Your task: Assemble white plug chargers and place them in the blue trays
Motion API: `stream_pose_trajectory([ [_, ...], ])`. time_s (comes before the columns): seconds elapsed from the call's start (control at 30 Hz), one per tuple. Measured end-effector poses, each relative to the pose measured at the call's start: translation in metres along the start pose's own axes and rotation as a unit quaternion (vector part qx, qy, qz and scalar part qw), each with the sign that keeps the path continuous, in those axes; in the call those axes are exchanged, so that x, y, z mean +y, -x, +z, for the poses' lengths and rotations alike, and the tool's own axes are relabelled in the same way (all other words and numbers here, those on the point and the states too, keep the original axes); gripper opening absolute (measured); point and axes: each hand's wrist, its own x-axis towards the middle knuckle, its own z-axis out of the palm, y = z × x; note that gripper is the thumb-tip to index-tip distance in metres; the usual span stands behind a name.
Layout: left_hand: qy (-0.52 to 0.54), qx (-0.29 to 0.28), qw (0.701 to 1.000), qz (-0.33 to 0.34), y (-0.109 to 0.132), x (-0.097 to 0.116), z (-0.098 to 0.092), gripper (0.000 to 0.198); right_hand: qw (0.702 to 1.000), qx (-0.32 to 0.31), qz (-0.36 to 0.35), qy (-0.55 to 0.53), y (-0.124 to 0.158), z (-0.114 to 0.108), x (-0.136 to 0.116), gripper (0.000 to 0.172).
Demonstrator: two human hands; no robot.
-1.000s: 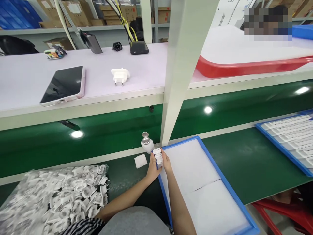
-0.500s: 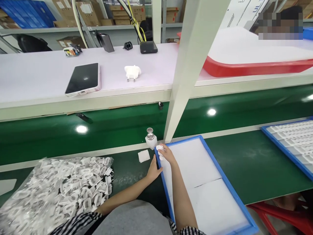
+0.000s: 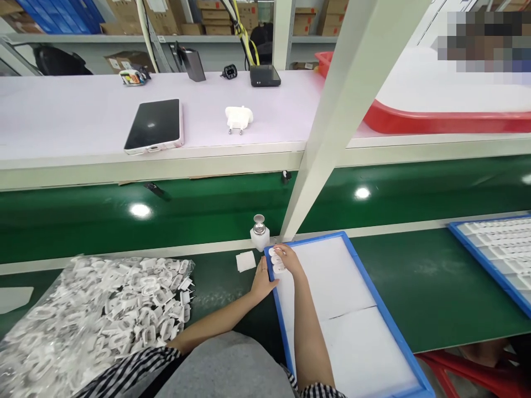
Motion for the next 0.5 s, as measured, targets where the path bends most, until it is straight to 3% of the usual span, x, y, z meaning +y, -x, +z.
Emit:
stream_pose_trajectory([
  [0.13,-0.024,0.027,0.999,0.016,-0.009,0.003,-0.002,0.077,1.0,-0.006,0.015,-0.012,-0.003,-0.003,-0.002,0.012],
  [0.33,-0.056,0.019,0.998,0.02,-0.012,0.004,0.0,0.078,0.997,-0.021,0.044,-0.058,-0.006,-0.003,0.003,0.016],
  [0.5,-0.072,-0.014,0.997,0.011,-0.005,0.004,0.003,0.075,0.987,-0.001,0.057,-0.151,0.007,-0.003,0.021,0.053],
])
